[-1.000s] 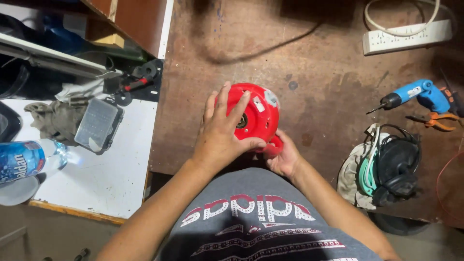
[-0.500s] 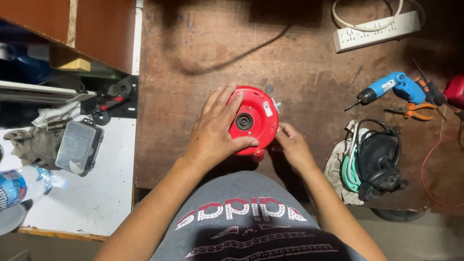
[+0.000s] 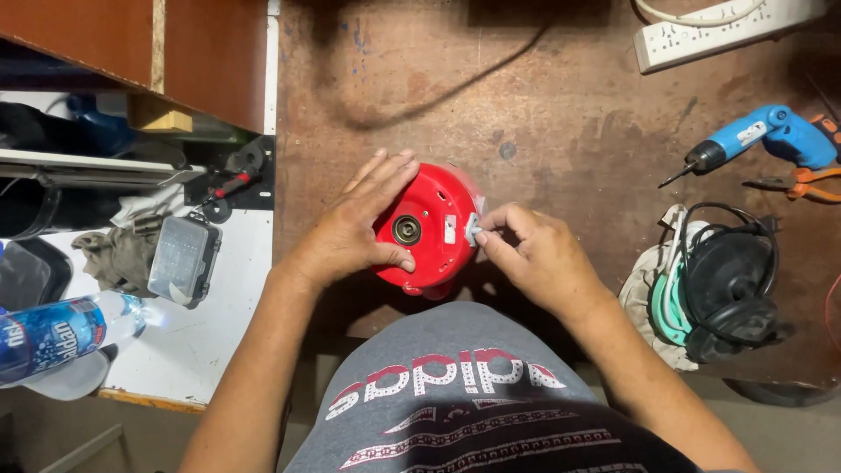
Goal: Disassembling a red electric kettle using a power screwdriver and manual tools on a repair bench.
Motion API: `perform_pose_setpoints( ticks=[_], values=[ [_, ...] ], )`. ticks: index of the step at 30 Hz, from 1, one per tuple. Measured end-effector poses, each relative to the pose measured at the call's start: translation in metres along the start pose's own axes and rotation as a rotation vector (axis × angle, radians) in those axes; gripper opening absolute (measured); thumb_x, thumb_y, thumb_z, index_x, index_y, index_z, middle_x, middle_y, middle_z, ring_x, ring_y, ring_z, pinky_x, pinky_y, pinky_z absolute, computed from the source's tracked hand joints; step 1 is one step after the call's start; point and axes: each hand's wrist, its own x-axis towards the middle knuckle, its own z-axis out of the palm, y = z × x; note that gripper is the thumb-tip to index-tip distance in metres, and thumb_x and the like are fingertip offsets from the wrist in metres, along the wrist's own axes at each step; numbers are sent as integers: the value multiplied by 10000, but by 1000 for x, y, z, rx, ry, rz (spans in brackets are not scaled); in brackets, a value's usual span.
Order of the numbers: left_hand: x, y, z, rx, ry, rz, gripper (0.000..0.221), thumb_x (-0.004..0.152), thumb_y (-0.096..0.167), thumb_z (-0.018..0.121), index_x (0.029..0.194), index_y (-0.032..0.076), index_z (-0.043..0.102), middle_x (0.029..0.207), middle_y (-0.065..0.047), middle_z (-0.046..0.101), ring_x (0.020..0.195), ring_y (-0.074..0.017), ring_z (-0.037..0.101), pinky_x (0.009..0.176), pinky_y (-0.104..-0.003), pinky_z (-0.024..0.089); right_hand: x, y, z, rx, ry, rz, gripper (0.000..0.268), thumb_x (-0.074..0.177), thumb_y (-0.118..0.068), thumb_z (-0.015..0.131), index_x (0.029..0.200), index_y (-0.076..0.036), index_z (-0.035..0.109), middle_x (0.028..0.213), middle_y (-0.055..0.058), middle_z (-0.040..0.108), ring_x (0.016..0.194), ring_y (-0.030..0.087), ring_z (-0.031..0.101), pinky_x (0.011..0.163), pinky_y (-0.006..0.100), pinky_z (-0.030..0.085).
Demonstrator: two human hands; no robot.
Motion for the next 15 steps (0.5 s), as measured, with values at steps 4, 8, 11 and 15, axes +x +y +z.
perform_pose_setpoints(
  ticks=[4,8,11,15],
  values=[
    [2,2,1,13,-7,11,1453,596,663,1098,1837,213,491,1865,-160,522,1760,-525,346,1455,-634,292,3,2,-1,16,-65,89,195,1050,-279,856,1171,-127,864,890,159,875,934,424,842,874,551,654],
    [4,3,1,6,-18,22,1458,589,679,1083,1839,221,488,1864,-168,520,1762,-528,338,1460,-637,282,3,0,0,84,-117,192,185,1058,-307,792,1132,-146,847,795,96,873,832,342,827,807,494,633],
    [4,2,2,-4,-15,37,1439,597,690,1066,1830,207,501,1862,-178,521,1759,-537,338,1462,-644,275,2,-2,2,133,-143,228,198,1066,-311,755,1120,-139,836,767,107,868,822,327,815,802,491,625],
    [4,-3,3,-15,-8,40,1433,603,693,1061,1831,209,503,1860,-178,522,1758,-533,341,1460,-644,275,-1,0,0,82,-97,101,176,1071,-278,794,1180,-148,839,869,136,893,899,388,846,808,513,648]
  ],
)
